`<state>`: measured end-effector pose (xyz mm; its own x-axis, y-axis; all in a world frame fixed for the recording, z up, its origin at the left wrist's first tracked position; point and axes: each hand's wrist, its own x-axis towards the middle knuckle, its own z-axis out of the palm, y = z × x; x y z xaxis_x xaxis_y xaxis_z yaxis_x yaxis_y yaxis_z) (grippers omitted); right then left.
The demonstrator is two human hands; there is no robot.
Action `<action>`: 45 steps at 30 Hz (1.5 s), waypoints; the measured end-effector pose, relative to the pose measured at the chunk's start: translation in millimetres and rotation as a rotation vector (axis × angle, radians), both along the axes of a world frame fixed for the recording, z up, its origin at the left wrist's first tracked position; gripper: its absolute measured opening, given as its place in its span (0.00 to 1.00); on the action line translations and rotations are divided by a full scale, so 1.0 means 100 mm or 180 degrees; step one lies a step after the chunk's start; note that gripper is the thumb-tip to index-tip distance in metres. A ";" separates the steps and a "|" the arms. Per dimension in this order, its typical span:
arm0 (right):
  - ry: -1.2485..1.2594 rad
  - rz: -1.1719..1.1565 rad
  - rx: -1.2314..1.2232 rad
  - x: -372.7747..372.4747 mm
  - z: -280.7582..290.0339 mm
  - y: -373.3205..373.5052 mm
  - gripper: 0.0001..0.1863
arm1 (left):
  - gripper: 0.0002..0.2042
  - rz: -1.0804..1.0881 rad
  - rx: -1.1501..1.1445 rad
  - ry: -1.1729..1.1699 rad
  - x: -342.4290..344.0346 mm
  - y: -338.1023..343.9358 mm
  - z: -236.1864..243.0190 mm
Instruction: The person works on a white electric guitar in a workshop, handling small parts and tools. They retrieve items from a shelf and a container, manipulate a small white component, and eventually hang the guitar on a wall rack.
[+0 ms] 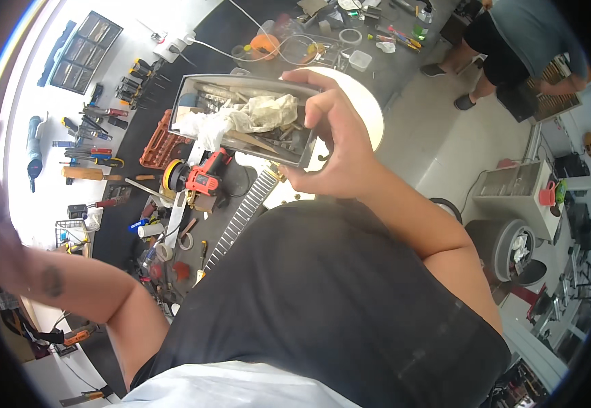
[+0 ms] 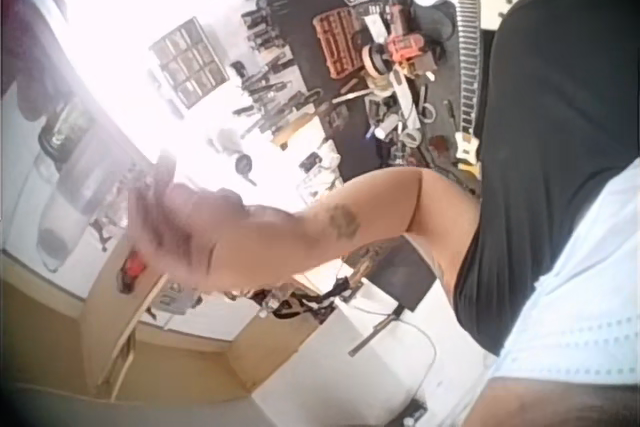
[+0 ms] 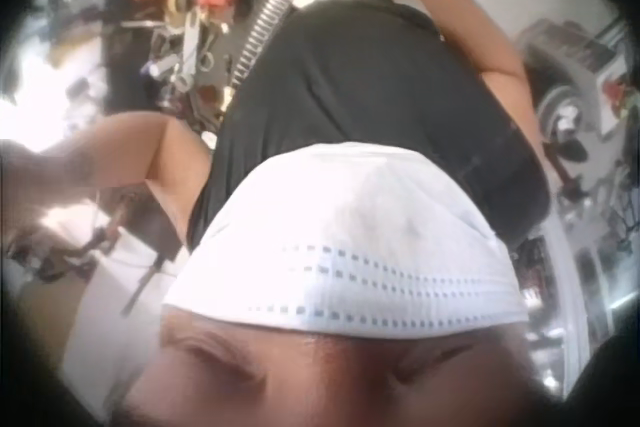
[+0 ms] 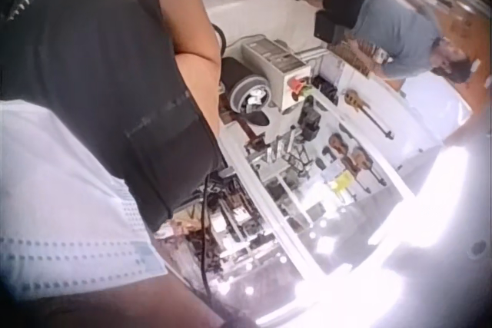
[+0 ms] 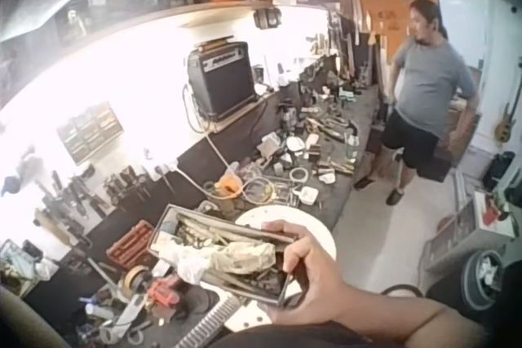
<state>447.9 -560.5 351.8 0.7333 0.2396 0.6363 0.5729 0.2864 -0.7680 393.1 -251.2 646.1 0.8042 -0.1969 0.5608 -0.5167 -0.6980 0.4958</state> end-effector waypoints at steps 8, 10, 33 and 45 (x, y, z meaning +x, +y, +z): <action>0.0390 0.0444 0.0229 -0.04 -0.05 0.01 0.37 | 0.18 -0.0882 0.1413 0.0841 0.54 -0.69 -1.66; 0.0319 0.0464 0.0219 -0.01 -0.08 -0.01 0.37 | 0.14 -0.0918 0.1359 0.1058 0.65 -0.65 -1.71; 0.0156 0.0541 0.0386 0.10 0.06 0.06 0.35 | 0.07 -0.0712 0.0465 0.1133 0.93 -0.24 -1.56; 0.0130 0.0478 0.0313 0.07 0.12 0.10 0.36 | 0.06 -0.1141 0.0264 0.0913 0.93 -0.17 -1.51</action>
<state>454.7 -550.0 364.0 0.7198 0.2865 0.6323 0.4868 0.4411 -0.7540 486.3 -267.9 495.6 0.7976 -0.5255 0.2962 -0.5826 -0.5440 0.6039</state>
